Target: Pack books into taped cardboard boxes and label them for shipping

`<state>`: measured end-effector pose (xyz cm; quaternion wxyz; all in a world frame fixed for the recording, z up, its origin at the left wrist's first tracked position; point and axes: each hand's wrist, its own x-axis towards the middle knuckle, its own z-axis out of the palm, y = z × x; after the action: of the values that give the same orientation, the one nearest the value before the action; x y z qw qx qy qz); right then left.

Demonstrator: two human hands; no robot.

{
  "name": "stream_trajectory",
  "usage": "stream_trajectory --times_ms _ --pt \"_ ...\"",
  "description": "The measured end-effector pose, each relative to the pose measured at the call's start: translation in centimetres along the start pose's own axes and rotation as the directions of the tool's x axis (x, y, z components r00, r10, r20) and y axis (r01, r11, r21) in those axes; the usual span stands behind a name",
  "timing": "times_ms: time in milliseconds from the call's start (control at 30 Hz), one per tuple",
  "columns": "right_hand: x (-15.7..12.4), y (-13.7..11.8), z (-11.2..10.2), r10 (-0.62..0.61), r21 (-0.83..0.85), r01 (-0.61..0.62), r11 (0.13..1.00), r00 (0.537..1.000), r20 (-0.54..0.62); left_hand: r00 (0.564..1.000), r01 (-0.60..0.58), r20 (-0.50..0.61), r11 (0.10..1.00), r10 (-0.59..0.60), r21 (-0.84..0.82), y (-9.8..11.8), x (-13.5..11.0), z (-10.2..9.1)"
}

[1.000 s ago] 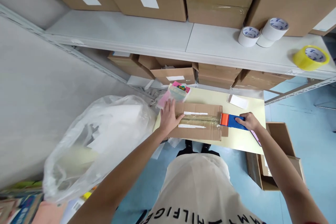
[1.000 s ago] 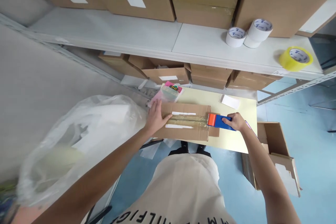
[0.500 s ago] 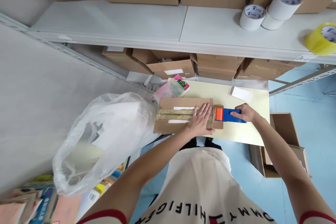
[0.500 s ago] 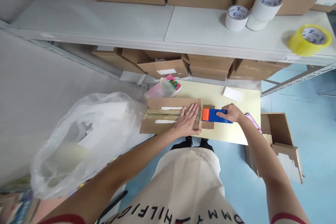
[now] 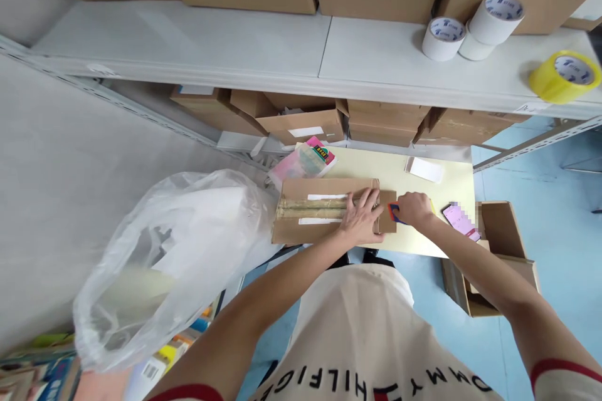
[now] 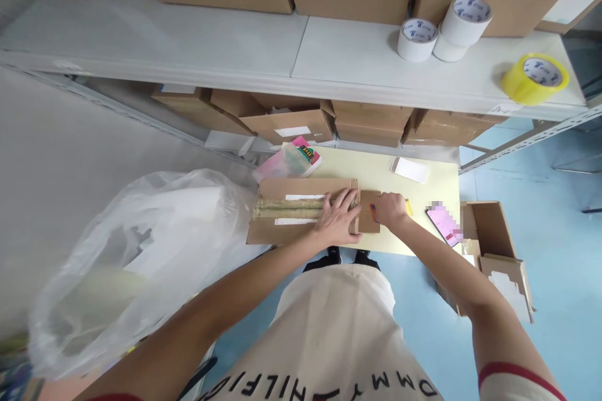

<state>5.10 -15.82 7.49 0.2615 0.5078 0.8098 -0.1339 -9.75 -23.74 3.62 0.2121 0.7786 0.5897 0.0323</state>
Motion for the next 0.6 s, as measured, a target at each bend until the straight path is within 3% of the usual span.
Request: stream_trajectory --times_ms 67,167,300,467,600 --pt "-0.4 1.3 0.7 0.094 0.067 -0.089 0.994 0.993 -0.073 1.000 0.005 -0.004 1.000 -0.005 -0.020 0.2 0.4 -0.1" --pt "-1.3 4.2 2.8 0.292 0.260 -0.233 0.937 0.931 -0.218 0.999 0.013 -0.047 1.000 -0.014 -0.021 0.4 0.7 0.1" --pt "-2.0 6.4 8.6 0.372 0.500 -0.215 0.839 0.897 -0.239 0.992 0.038 -0.120 0.999 -0.033 0.035 0.3 1.2 0.4" --pt "-1.2 6.3 17.0 0.436 0.589 -0.194 0.784 0.848 -0.301 0.987 0.110 -0.127 0.992 -0.101 0.065 0.3 3.4 0.2" --pt "-0.9 5.4 20.6 0.458 0.609 -0.223 0.761 0.850 -0.261 0.991 0.062 -0.125 0.996 -0.053 0.063 0.0 4.1 0.2"
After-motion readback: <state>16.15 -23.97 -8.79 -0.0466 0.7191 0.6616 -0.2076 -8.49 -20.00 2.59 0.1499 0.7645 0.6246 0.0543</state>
